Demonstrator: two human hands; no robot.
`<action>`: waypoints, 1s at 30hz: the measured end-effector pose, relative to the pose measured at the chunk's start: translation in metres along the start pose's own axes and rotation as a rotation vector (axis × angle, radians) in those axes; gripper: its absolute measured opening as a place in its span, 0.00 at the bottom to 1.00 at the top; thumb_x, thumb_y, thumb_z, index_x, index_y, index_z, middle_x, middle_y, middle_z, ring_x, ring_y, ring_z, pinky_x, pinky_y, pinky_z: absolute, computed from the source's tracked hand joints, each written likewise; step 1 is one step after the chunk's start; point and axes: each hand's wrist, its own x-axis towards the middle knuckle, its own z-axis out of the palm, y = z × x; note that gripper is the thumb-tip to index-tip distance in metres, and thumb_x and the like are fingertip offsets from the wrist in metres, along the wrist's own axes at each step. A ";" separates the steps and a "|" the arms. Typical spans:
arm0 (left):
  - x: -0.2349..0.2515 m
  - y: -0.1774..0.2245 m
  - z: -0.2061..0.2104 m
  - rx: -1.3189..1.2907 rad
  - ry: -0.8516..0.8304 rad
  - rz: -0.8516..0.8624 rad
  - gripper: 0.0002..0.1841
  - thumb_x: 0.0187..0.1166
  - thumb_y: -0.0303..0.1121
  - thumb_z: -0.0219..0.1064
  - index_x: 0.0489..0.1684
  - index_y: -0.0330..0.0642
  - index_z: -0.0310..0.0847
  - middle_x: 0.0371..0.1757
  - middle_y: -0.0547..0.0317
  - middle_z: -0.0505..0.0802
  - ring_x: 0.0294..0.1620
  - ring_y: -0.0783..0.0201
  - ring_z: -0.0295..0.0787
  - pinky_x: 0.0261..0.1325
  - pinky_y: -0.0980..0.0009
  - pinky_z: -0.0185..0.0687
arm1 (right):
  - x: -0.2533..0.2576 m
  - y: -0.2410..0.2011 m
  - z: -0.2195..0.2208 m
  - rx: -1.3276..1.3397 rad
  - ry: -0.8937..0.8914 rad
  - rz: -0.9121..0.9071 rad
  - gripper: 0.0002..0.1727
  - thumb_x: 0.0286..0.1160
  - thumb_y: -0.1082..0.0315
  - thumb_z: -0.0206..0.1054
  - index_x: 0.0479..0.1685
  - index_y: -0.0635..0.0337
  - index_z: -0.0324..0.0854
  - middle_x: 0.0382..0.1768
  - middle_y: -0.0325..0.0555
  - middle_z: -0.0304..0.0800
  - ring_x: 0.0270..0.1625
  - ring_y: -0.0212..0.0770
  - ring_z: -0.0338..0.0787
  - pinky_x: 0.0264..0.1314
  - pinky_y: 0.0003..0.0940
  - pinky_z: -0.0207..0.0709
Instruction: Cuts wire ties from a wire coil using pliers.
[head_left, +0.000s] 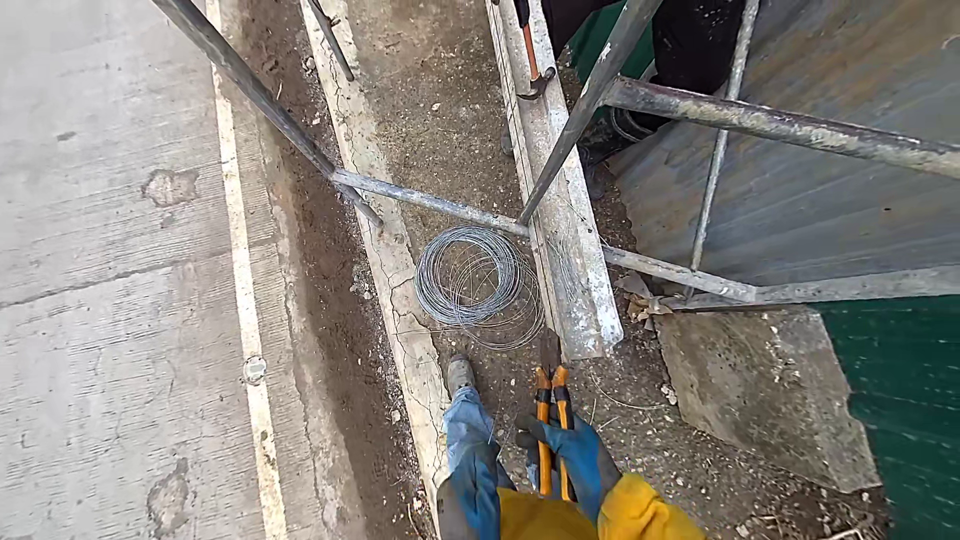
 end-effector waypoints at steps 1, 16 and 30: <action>-0.006 -0.005 0.002 0.056 -0.030 0.041 0.25 0.88 0.36 0.43 0.63 0.32 0.85 0.44 0.53 0.92 0.40 0.66 0.84 0.52 0.66 0.79 | 0.005 -0.001 0.003 0.019 0.018 -0.016 0.23 0.73 0.70 0.76 0.63 0.69 0.76 0.39 0.59 0.95 0.35 0.51 0.96 0.37 0.44 0.92; 0.059 -0.051 -0.006 -0.668 -0.471 0.069 0.29 0.92 0.49 0.43 0.77 0.37 0.75 0.63 0.45 0.92 0.60 0.50 0.91 0.59 0.50 0.89 | -0.028 -0.014 0.015 -0.078 -0.149 -0.097 0.29 0.61 0.71 0.81 0.64 0.68 0.78 0.43 0.53 0.95 0.42 0.45 0.96 0.45 0.41 0.92; 0.115 0.002 0.033 -0.978 -0.402 -0.196 0.12 0.91 0.30 0.50 0.52 0.29 0.76 0.32 0.45 0.91 0.31 0.56 0.92 0.36 0.59 0.91 | -0.039 -0.007 0.011 -0.181 -0.208 -0.120 0.26 0.63 0.68 0.81 0.61 0.66 0.78 0.42 0.52 0.97 0.43 0.47 0.98 0.50 0.43 0.93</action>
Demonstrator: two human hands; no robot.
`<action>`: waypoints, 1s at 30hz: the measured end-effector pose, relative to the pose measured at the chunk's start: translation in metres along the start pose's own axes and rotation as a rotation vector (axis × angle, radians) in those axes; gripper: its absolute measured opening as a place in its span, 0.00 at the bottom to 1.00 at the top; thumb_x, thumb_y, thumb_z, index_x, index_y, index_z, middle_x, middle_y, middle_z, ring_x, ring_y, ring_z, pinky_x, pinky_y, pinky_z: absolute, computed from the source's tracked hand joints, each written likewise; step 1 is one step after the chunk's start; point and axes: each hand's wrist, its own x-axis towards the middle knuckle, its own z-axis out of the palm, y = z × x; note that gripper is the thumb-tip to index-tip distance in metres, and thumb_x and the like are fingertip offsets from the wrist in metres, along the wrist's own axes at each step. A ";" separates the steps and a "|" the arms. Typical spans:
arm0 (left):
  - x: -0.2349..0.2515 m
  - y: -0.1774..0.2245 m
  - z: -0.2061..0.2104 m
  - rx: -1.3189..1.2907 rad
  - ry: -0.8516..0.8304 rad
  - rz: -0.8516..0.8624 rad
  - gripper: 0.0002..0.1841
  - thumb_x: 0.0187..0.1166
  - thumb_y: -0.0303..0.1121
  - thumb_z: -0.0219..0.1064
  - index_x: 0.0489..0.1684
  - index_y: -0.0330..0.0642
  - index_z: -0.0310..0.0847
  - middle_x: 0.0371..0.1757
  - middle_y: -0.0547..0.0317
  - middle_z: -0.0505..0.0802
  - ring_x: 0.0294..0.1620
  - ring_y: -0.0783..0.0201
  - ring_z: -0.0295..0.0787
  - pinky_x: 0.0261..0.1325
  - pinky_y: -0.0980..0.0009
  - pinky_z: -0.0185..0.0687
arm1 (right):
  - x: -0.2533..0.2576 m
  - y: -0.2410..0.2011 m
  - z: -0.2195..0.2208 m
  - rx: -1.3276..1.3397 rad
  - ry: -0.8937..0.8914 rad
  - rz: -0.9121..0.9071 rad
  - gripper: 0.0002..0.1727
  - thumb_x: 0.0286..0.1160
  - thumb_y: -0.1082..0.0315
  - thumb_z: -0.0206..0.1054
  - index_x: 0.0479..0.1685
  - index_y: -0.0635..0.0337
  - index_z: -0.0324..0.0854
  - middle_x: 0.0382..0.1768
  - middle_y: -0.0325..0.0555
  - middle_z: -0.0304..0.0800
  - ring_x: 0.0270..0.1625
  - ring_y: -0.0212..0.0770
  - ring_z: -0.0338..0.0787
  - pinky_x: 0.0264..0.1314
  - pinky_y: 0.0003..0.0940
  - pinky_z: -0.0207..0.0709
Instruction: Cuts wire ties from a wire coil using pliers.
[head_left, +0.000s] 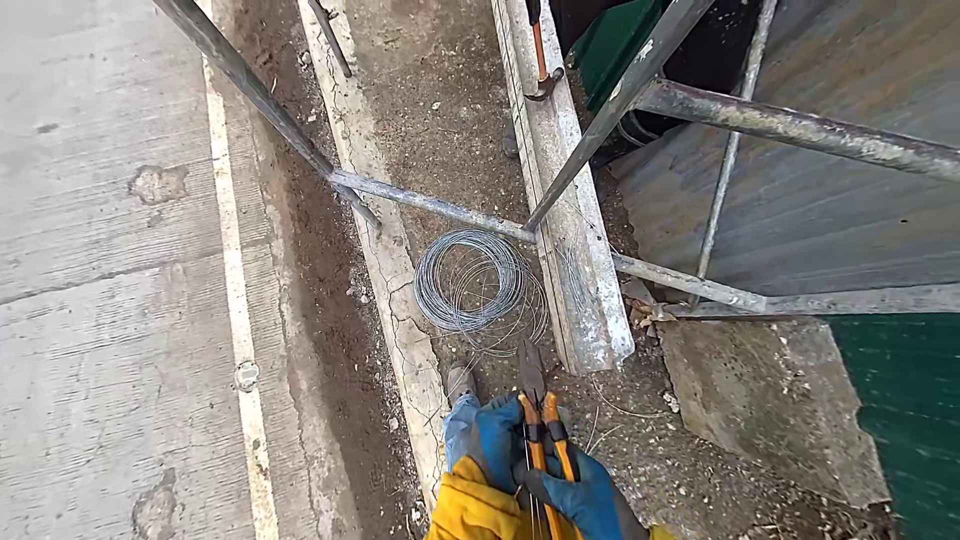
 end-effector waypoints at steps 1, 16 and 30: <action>0.000 0.003 -0.001 0.011 0.022 0.018 0.11 0.90 0.28 0.52 0.50 0.30 0.77 0.31 0.46 0.90 0.30 0.57 0.91 0.36 0.60 0.90 | 0.001 -0.001 0.000 -0.021 -0.012 -0.009 0.27 0.64 0.68 0.80 0.62 0.66 0.77 0.43 0.52 0.97 0.43 0.47 0.98 0.50 0.44 0.93; -0.030 0.052 -0.073 0.617 0.096 0.246 0.11 0.78 0.33 0.71 0.51 0.38 0.91 0.25 0.60 0.89 0.16 0.70 0.77 0.21 0.73 0.74 | 0.007 -0.006 -0.060 -0.573 -0.145 -0.032 0.26 0.66 0.61 0.77 0.62 0.61 0.74 0.40 0.49 0.91 0.34 0.46 0.94 0.38 0.47 0.92; -0.034 0.043 -0.080 0.519 -0.102 0.184 0.13 0.80 0.34 0.71 0.54 0.37 0.92 0.19 0.56 0.89 0.09 0.72 0.73 0.12 0.77 0.64 | 0.016 -0.017 -0.067 -0.611 -0.373 -0.069 0.25 0.63 0.64 0.79 0.60 0.61 0.81 0.49 0.44 0.93 0.50 0.35 0.92 0.56 0.37 0.85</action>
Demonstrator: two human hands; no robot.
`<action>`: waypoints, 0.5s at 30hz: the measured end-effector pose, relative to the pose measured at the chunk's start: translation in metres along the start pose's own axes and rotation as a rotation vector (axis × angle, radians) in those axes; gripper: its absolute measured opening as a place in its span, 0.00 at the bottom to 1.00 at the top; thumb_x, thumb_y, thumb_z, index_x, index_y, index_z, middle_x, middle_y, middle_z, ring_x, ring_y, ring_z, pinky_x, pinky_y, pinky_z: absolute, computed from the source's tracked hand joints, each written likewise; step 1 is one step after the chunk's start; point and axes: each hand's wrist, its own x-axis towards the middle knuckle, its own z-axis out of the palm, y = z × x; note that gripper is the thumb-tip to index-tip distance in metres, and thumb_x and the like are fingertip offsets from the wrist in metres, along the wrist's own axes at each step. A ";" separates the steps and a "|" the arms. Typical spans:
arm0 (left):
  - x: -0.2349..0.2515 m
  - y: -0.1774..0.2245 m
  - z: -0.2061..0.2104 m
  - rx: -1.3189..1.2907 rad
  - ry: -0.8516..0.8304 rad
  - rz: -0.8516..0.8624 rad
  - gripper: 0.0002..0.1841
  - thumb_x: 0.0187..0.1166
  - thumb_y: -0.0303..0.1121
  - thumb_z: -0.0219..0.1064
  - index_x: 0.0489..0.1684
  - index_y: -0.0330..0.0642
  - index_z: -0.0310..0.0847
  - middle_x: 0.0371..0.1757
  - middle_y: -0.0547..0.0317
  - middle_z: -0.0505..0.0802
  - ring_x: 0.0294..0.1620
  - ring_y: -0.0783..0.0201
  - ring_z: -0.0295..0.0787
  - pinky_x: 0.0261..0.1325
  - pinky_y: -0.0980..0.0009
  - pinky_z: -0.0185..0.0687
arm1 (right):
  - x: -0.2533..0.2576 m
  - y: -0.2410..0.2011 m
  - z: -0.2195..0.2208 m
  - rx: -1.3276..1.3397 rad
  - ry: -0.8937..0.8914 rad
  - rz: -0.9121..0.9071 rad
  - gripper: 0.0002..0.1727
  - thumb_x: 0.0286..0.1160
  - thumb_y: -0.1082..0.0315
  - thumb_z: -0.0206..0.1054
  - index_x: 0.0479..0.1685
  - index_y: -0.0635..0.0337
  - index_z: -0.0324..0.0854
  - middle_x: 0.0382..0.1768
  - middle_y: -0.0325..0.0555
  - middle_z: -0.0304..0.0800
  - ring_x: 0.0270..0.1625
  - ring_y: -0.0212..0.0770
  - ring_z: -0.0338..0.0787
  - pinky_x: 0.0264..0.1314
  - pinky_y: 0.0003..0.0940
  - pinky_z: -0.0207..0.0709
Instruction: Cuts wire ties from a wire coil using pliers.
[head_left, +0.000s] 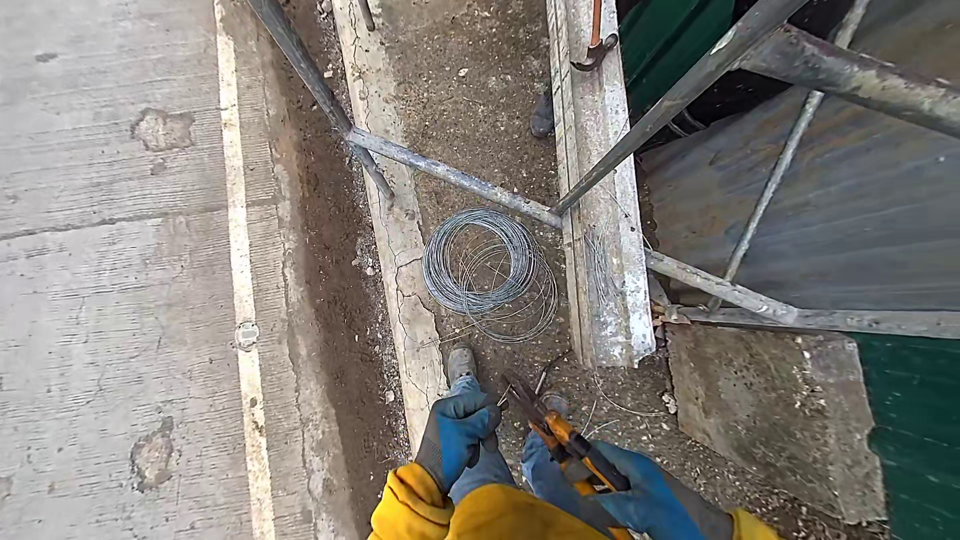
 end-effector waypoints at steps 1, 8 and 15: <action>0.001 0.001 -0.001 0.004 -0.008 -0.005 0.13 0.80 0.34 0.70 0.54 0.37 0.92 0.19 0.56 0.89 0.09 0.72 0.72 0.11 0.77 0.63 | 0.002 0.000 -0.001 -0.013 0.000 -0.010 0.24 0.64 0.63 0.79 0.59 0.61 0.81 0.46 0.44 0.92 0.48 0.35 0.91 0.53 0.36 0.85; 0.002 0.008 0.001 0.044 -0.008 -0.021 0.11 0.80 0.32 0.70 0.52 0.37 0.93 0.18 0.57 0.89 0.09 0.73 0.71 0.11 0.78 0.61 | 0.006 -0.004 -0.001 -0.118 -0.014 -0.056 0.22 0.68 0.64 0.75 0.61 0.63 0.81 0.47 0.48 0.90 0.48 0.38 0.89 0.53 0.38 0.83; 0.007 0.006 0.002 0.060 -0.022 -0.018 0.10 0.79 0.33 0.71 0.49 0.38 0.94 0.18 0.57 0.89 0.09 0.73 0.72 0.11 0.77 0.62 | 0.006 0.001 -0.002 -0.129 0.011 -0.104 0.24 0.69 0.64 0.74 0.64 0.65 0.80 0.52 0.51 0.88 0.52 0.40 0.88 0.56 0.39 0.83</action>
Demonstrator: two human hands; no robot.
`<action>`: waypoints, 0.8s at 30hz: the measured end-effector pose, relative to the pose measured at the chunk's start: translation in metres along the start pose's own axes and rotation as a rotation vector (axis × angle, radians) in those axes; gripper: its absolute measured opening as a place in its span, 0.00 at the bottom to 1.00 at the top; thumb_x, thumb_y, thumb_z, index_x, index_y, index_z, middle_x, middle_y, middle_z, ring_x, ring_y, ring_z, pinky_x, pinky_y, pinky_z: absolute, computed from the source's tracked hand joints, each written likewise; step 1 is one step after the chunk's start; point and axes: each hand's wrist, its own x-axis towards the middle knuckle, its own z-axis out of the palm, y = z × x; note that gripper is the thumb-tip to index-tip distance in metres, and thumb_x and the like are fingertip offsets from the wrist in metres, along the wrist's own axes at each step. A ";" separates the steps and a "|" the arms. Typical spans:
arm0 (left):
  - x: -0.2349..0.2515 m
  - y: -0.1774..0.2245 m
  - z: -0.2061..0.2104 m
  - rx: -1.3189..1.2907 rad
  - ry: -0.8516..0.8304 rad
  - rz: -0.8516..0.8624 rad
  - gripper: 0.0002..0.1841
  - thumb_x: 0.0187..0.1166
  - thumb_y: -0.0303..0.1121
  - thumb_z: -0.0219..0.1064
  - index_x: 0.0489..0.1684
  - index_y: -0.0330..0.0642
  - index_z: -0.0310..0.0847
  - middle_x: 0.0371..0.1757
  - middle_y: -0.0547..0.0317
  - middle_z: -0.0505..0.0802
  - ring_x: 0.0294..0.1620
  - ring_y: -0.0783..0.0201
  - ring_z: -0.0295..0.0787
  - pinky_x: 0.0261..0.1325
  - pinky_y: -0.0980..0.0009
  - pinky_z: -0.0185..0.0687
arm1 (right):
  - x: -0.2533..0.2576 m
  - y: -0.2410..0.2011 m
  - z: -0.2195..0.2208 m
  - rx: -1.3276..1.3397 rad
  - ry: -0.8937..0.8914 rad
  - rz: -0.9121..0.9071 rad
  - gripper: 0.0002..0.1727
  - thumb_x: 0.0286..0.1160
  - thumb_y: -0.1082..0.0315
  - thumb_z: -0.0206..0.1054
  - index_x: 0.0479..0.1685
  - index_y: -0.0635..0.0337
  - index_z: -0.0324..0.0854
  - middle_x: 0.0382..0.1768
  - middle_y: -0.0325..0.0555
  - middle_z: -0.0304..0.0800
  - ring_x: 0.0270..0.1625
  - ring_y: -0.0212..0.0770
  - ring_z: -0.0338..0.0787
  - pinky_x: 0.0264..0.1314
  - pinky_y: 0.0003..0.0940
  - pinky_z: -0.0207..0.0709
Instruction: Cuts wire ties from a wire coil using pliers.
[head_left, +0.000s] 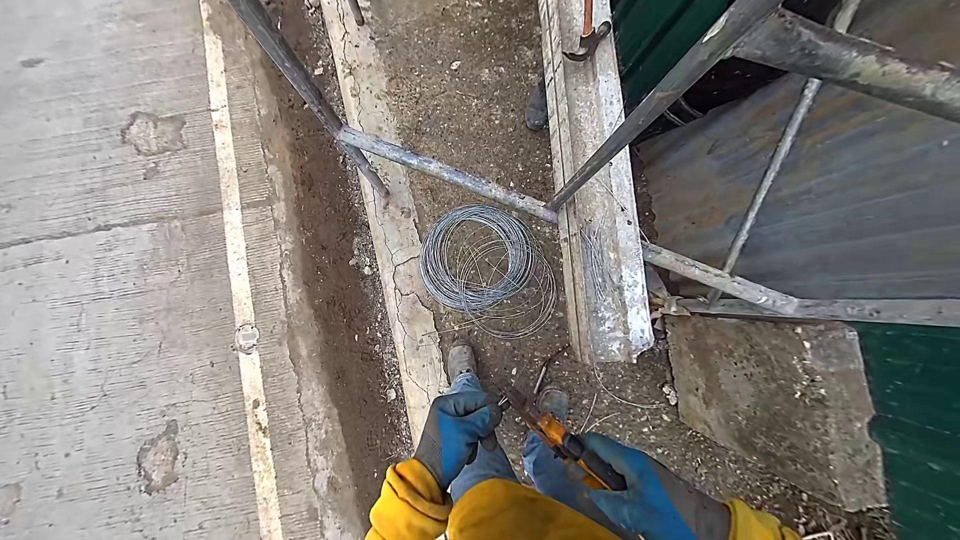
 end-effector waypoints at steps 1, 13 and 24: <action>0.001 -0.001 0.000 0.010 -0.001 0.003 0.10 0.79 0.33 0.71 0.48 0.38 0.94 0.18 0.57 0.89 0.09 0.73 0.72 0.12 0.77 0.62 | 0.001 0.003 0.000 -0.020 0.010 -0.009 0.24 0.69 0.64 0.75 0.63 0.65 0.80 0.53 0.52 0.88 0.52 0.42 0.88 0.56 0.40 0.83; 0.004 -0.003 -0.011 0.003 -0.059 0.022 0.10 0.78 0.34 0.71 0.47 0.39 0.95 0.19 0.58 0.90 0.09 0.74 0.71 0.12 0.78 0.60 | 0.007 0.008 -0.001 -0.012 -0.038 0.024 0.22 0.70 0.61 0.75 0.60 0.61 0.81 0.47 0.48 0.89 0.48 0.39 0.89 0.53 0.40 0.83; 0.002 0.003 -0.014 0.040 -0.072 0.060 0.09 0.78 0.32 0.71 0.47 0.40 0.95 0.20 0.60 0.91 0.13 0.75 0.74 0.15 0.78 0.64 | 0.005 0.001 0.012 0.006 0.066 0.133 0.26 0.65 0.61 0.77 0.61 0.62 0.76 0.44 0.51 0.87 0.44 0.45 0.89 0.48 0.46 0.84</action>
